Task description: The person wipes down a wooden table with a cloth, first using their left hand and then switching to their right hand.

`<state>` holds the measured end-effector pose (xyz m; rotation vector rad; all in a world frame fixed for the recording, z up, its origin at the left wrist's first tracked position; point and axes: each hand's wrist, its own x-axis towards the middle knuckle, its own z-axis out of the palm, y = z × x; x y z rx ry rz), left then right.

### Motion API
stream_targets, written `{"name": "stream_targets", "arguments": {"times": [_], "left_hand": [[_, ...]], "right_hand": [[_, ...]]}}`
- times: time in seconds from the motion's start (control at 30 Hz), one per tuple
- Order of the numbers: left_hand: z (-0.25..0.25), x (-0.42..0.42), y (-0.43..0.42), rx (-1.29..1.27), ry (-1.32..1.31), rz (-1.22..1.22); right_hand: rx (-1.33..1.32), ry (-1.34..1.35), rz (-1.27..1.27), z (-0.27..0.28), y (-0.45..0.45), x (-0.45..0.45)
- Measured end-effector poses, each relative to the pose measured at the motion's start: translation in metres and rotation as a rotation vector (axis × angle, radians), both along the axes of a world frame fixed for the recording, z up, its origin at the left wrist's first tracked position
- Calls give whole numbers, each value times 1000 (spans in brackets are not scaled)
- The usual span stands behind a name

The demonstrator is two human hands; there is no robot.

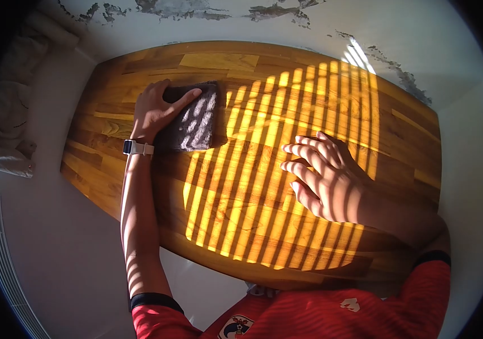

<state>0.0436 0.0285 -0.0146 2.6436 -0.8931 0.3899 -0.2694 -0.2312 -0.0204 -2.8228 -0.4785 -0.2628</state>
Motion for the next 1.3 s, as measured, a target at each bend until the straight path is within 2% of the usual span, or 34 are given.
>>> {"name": "stream_targets", "arguments": {"times": [0.1,0.2,0.6,0.8,0.9,1.0,1.1,1.2,1.27,1.3], "left_hand": [[-5,15,7,-83,205,50],[-11,19,13,-199,214,38],[-10,29,41,-300,242,-64],[-17,40,44,-307,109,-19],[-18,40,44,-303,-52,-35],[-15,30,36,-61,-432,-9],[-4,13,16,-85,-214,-73],[-21,-15,-13,11,-234,-128],[-21,-26,-23,-42,-62,-156],[-20,-28,-26,-24,-73,-176]], "right_hand": [[11,23,8,-2,0,0],[24,27,14,-1,-1,0],[21,1,15,-2,1,2],[36,16,19,-4,-1,2],[45,2,8,-5,2,2],[44,11,9,-3,1,3],[30,28,8,-1,1,2],[27,30,13,-1,1,3],[17,19,16,-2,2,2],[9,14,14,-2,2,2]]}}
